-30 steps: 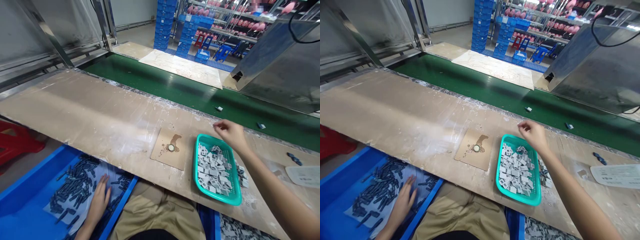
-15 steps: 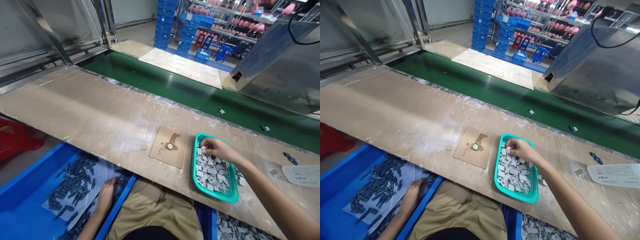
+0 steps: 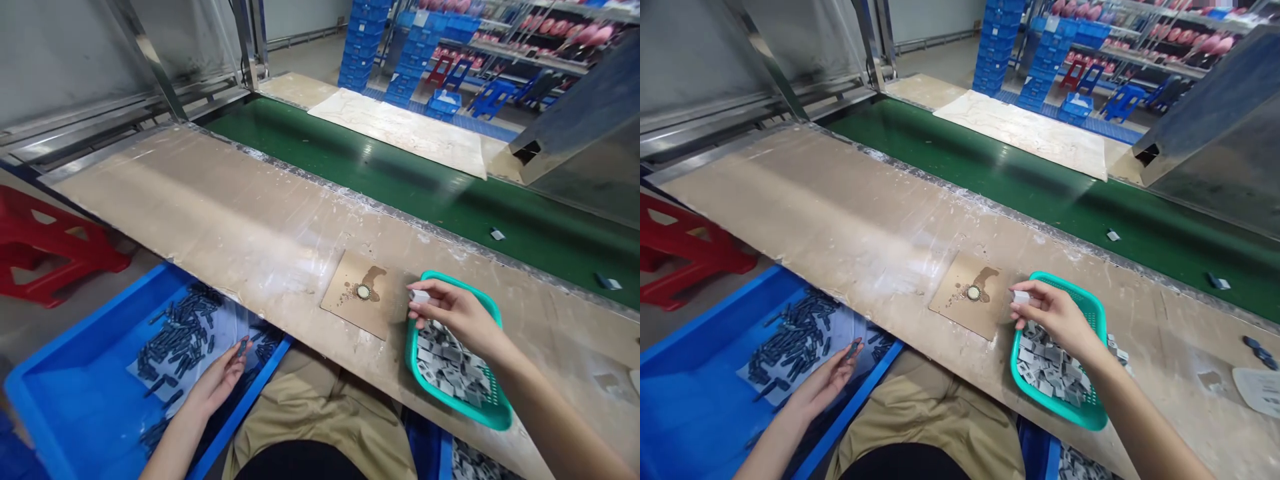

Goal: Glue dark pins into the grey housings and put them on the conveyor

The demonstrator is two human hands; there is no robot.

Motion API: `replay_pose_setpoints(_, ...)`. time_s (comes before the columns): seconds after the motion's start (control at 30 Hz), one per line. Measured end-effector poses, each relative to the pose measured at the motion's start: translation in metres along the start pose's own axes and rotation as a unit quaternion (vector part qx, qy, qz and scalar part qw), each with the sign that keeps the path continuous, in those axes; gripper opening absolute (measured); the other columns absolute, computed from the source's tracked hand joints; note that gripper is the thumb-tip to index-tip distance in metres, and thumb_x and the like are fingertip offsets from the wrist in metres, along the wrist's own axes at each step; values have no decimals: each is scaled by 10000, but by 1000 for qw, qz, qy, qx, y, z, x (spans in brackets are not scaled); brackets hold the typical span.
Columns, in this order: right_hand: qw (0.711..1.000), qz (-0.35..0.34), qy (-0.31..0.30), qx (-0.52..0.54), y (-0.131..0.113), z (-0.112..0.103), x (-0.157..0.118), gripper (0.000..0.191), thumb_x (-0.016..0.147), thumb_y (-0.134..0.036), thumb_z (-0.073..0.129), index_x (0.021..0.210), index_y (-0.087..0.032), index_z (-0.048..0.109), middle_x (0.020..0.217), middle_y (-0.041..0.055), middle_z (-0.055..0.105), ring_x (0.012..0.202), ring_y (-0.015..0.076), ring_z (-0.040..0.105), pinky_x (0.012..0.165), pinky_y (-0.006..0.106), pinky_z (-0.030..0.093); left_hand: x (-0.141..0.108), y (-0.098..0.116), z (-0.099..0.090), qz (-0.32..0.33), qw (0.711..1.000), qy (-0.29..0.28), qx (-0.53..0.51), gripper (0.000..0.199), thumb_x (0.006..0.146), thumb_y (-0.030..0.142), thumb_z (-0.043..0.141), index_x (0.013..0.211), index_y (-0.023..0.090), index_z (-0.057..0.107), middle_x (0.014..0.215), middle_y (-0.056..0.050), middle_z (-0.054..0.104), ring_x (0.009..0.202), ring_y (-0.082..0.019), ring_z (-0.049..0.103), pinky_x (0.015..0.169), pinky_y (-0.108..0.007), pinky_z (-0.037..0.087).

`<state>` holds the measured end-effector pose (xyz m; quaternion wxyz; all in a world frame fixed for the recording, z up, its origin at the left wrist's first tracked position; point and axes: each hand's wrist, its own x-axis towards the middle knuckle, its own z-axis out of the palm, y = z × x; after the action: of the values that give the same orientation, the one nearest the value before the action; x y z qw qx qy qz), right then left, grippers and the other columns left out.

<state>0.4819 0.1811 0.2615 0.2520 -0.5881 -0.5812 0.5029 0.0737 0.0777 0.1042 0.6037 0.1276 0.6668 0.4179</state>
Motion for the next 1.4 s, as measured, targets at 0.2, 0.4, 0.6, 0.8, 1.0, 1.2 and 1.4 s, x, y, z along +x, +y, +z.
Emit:
replay_pose_setpoints(0.2,920,-218,60,-320,-13,40,23,304,910,-428,461,991,-194,638,832,93,661,658,207,637,592,312,488,-64,42,30,-95,960,-22,-261,271,825,-26,502,1001,104,664,979,-111,662,495,-42,494,381,-122,410)
replay_pose_setpoints(0.4,908,-267,69,-314,-4,52,38,281,906,-359,490,1017,-164,658,872,90,665,706,192,648,648,306,520,-85,52,55,-50,961,-12,-271,181,860,58,516,798,77,685,941,-119,676,655,-125,646,604,-203,575)
replay_pose_setpoints(0.6,903,-258,60,-338,5,55,40,235,878,-311,497,933,-162,670,907,90,688,754,210,667,671,316,535,-93,55,92,71,966,-112,-221,465,626,161,822,1063,197,667,1094,-48,634,836,-188,668,741,-248,575)
replay_pose_setpoints(0.8,904,-258,55,-338,4,57,42,326,889,-397,478,917,-169,710,860,103,669,673,204,652,622,324,536,-91,58,120,45,962,-161,-214,368,540,200,875,863,126,714,791,-59,687,744,-149,660,701,-213,554)
replay_pose_setpoints(1.0,978,-133,69,-146,-25,53,17,307,763,-453,665,886,-177,720,886,96,719,739,234,684,693,342,557,-85,52,158,10,951,-160,-264,424,445,231,910,808,107,730,747,-80,714,701,-148,667,692,-220,555)
replay_pose_setpoints(1.2,999,-17,16,28,-55,60,-16,312,656,-430,771,804,-160,729,698,83,717,624,218,683,576,285,564,-98,54,197,67,944,-171,-274,402,482,259,895,829,129,738,795,-84,728,717,-168,671,707,-263,561)
replay_pose_setpoints(1.4,999,-11,17,45,-55,66,-22,269,647,-401,784,776,-172,730,689,79,718,617,219,685,574,286,572,-107,59,202,134,951,-172,-219,330,512,279,877,780,139,745,755,-80,727,739,-227,679,731,-338,572)
